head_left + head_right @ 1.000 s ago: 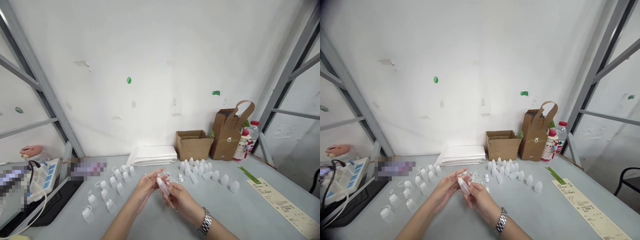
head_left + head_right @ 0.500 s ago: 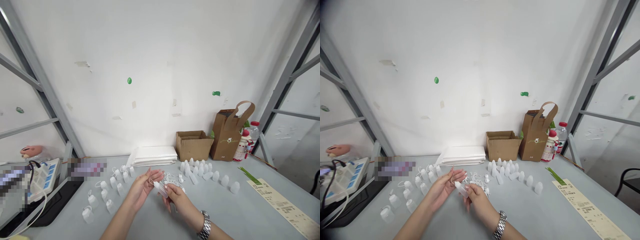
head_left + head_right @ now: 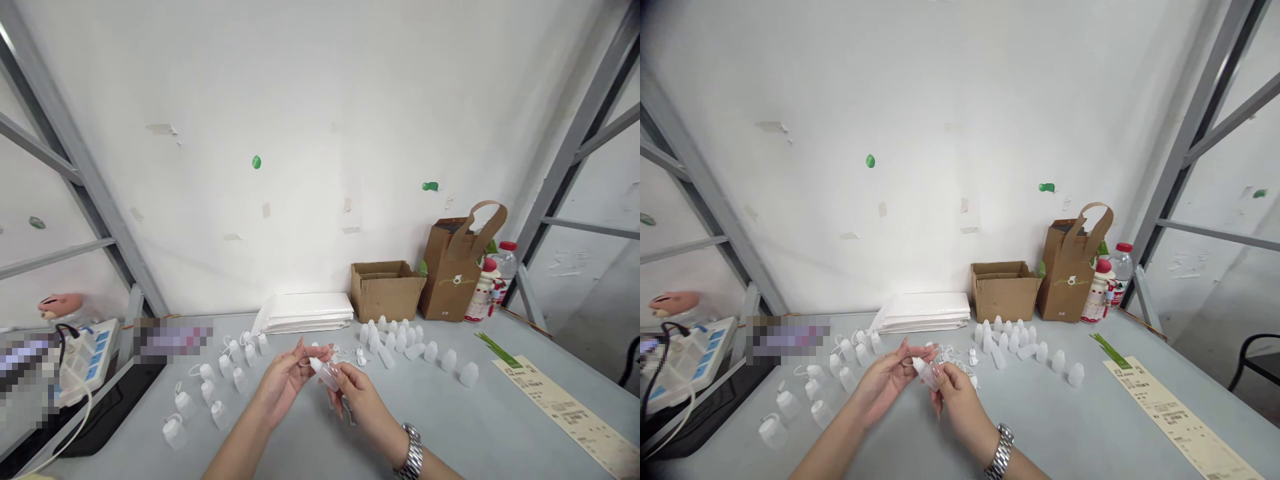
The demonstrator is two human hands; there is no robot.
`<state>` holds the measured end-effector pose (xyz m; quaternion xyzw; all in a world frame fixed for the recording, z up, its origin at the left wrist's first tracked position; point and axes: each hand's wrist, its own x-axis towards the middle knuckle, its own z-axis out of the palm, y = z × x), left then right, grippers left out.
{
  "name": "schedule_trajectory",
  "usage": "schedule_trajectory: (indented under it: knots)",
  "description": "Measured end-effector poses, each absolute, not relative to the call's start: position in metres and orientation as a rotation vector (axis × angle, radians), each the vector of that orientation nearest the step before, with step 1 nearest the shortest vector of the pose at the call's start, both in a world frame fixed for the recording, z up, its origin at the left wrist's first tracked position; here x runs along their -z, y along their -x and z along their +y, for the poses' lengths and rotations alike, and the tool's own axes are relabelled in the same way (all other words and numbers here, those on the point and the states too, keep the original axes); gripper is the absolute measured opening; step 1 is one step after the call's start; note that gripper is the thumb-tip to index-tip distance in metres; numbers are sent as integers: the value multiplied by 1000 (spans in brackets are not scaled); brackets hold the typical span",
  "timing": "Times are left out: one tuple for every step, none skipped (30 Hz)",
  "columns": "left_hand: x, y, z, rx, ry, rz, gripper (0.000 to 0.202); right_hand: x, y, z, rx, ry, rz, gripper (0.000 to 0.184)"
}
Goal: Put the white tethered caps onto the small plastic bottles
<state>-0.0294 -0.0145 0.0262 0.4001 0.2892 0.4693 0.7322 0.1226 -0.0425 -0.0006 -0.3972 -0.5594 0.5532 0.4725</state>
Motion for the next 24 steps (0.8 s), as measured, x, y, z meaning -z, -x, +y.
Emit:
schedule_trajectory:
  knots:
    - [-26, 30, -14, -1033, -876, 633, 30, 1, -123, -42, -1353, 978, -1366, 43]
    - [-26, 30, -14, -1033, -873, 631, 30, 1, -122, -42, -1354, 983, -1364, 42]
    - [-26, 30, -14, -1033, -871, 629, 30, 1, -122, -41, -1353, 987, -1363, 42]
    - [-26, 30, -14, -1032, -872, 627, 30, 2, -122, -41, -1354, 993, -1364, 42]
    - [-26, 30, -14, -1032, -874, 625, 30, 2, -122, -41, -1355, 997, -1365, 42]
    - [-27, 30, -14, -1032, -878, 622, 30, 3, -122, -41, -1354, 1001, -1365, 42]
    - [-27, 30, -15, -1031, -882, 621, 30, 3, -122, -41, -1352, 1005, -1365, 42]
    - [-27, 30, -15, -1031, -886, 623, 30, 3, -122, -42, -1351, 1008, -1363, 42]
    - [-28, 30, -15, -1032, -890, 627, 30, 3, -122, -42, -1351, 1011, -1362, 42]
    - [-28, 30, -15, -1030, -895, 633, 30, 3, -122, -42, -1351, 1013, -1363, 42]
    - [-28, 30, -15, -1028, -902, 639, 31, 3, -123, -42, -1350, 1015, -1366, 42]
    - [-29, 30, -15, -1025, -913, 646, 31, 2, -123, -42, -1348, 1020, -1371, 42]
    - [-29, 30, -15, -1022, -928, 655, 32, 2, -123, -42, -1347, 1024, -1379, 42]
    - [-30, 30, -15, -1021, -948, 667, 33, 2, -123, -41, -1337, 1037, -1387, 42]
    - [-31, 29, -15, -1023, -974, 684, 34, 2, -123, -41, -1321, 1056, -1394, 42]
    - [-32, 29, -15, -1031, -1002, 704, 34, 1, -123, -41, -1302, 1076, -1398, 41]
    - [-33, 29, -16, -1040, -1026, 726, 34, 1, -123, -41, -1280, 1098, -1401, 40]
    - [-34, 28, -16, -1048, -1044, 746, 34, 1, -123, -42, -1255, 1119, -1404, 39]
    - [-34, 28, -16, -1056, -1054, 763, 34, 1, -123, -42, -1229, 1137, -1408, 38]
    - [-34, 27, -17, -1061, -1056, 775, 33, 0, -123, -43, -1209, 1150, -1415, 37]
    - [-34, 27, -17, -1063, -1052, 780, 33, 0, -122, -44, -1193, 1158, -1425, 36]
    - [-33, 26, -17, -1062, -1046, 777, 34, 0, -122, -45, -1176, 1168, -1435, 36]
    - [-32, 26, -18, -1060, -1041, 771, 34, 0, -122, -45, -1157, 1176, -1444, 35]
    - [-31, 25, -18, -1056, -1038, 762, 34, 0, -123, -45, -1138, 1181, -1451, 35]
